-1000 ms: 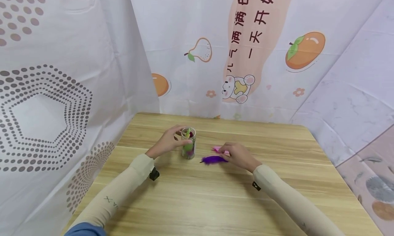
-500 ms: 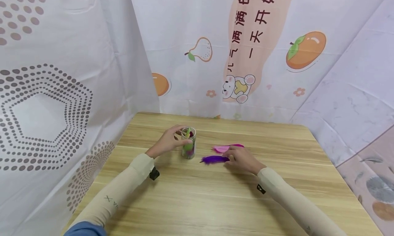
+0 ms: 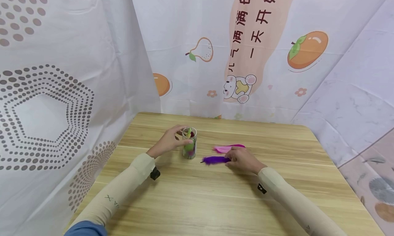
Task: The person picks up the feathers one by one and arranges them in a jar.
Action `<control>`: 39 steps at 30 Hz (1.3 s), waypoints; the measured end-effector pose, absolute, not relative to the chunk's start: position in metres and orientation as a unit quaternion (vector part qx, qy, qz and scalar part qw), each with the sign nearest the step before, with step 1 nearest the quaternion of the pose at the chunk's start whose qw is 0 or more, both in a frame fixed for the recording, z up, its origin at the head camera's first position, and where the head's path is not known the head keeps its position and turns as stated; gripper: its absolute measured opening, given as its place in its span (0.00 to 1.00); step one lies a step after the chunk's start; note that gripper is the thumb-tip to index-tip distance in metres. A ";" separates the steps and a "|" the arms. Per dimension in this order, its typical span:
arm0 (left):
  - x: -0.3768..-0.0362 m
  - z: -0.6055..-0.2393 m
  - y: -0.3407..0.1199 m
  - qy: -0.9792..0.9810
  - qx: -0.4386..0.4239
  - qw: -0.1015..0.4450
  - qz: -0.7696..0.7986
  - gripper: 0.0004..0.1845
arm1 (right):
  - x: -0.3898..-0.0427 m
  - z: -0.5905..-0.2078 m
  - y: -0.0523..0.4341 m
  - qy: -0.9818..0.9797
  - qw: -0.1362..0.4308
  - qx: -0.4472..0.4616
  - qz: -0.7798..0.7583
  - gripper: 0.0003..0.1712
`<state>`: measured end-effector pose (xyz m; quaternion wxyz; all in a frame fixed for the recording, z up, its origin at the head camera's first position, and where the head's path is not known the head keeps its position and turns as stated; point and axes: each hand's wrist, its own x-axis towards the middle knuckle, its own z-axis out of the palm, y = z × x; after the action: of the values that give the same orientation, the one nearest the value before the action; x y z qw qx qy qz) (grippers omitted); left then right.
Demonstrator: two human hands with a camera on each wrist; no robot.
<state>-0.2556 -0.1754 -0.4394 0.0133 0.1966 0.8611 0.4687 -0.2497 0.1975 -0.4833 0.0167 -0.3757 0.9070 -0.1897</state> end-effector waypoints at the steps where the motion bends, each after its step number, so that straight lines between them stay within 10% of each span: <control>1: -0.256 -0.439 -0.175 0.861 0.198 0.014 0.469 0.39 | -0.250 -0.484 0.197 0.906 0.017 -0.377 -0.190 0.10; 39: -0.253 -0.439 -0.174 0.860 0.192 0.009 0.473 0.40 | -0.249 -0.477 0.197 0.906 0.052 -0.321 -0.272 0.06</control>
<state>-0.2534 -0.1739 -0.4388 0.0091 0.1922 0.8597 0.4732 -0.2486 0.1967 -0.4773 0.0521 -0.3212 0.9056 -0.2721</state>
